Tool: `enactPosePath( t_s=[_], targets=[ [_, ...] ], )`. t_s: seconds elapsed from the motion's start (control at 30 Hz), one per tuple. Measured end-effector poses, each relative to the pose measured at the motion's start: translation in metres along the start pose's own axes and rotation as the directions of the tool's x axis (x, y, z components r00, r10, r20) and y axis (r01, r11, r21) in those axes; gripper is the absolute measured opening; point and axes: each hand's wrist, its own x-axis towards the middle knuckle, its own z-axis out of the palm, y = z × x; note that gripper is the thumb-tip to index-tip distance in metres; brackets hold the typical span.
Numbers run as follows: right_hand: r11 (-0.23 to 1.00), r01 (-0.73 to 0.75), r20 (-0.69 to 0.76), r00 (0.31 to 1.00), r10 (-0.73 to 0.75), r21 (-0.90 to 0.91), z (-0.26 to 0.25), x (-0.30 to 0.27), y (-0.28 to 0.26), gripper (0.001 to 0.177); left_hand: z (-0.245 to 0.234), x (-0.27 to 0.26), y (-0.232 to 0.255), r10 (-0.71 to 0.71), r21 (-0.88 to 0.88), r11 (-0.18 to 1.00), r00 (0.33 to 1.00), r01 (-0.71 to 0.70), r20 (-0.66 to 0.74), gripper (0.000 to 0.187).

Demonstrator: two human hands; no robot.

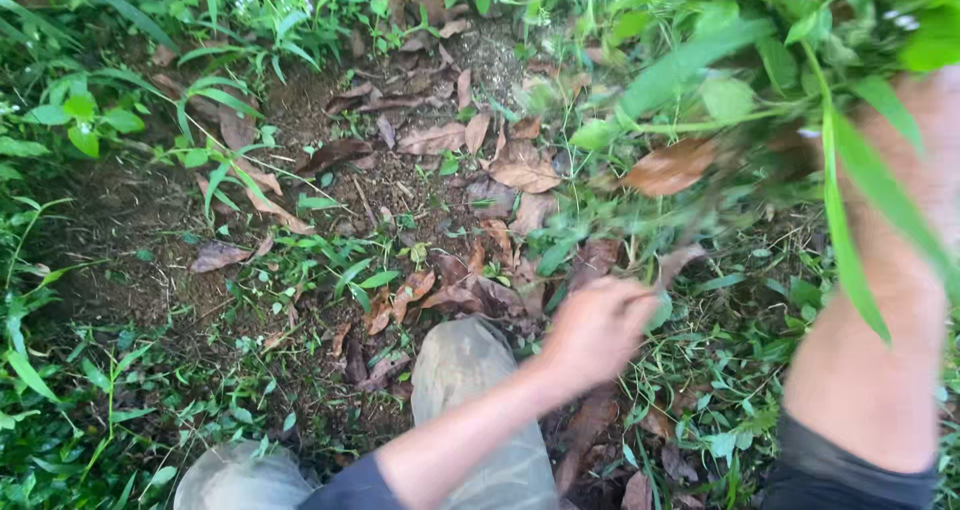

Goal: The person pulls various plants and weeds from the soil by hand in an overgrown outdoor area.

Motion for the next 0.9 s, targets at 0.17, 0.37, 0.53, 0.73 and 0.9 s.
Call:
enactPosePath(
  t_s=[0.17, 0.37, 0.53, 0.73, 0.9],
  targets=[
    [0.972, -0.157, 0.211, 0.958, 0.192, -0.172, -0.005, -0.020, 0.039, 0.040, 0.140, 0.027, 0.008, 0.023, -0.039, 0.999, 0.991, -0.018, 0.132, 0.040],
    [0.851, -0.423, 0.542, 0.656, 0.525, -0.313, 0.118, -0.081, 0.132, 0.039, 0.066, -0.021, -0.074, 0.085, -0.008, 0.996, 0.860, -0.093, 0.504, 0.034],
    [0.871, -0.375, 0.571, 0.657, 0.492, -0.319, 0.182, -0.172, 0.188, 0.030, -0.159, -0.049, -0.127, 0.032, 0.475, 0.880, 0.999, -0.008, -0.043, 0.024],
    [0.838, -0.157, 0.046, 0.976, 0.211, -0.522, 0.142, -0.205, 0.183, 0.072, -0.323, -0.167, -0.173, -0.106, 0.381, 0.702, 0.617, 0.602, -0.780, 0.022],
    [0.490, 0.376, 0.594, 0.677, 0.434, -0.786, 0.222, -0.183, 0.206, 0.059, -0.353, -0.208, -0.171, -0.064, 0.725, 0.451, 0.829, 0.520, -0.555, 0.112]
  ],
)
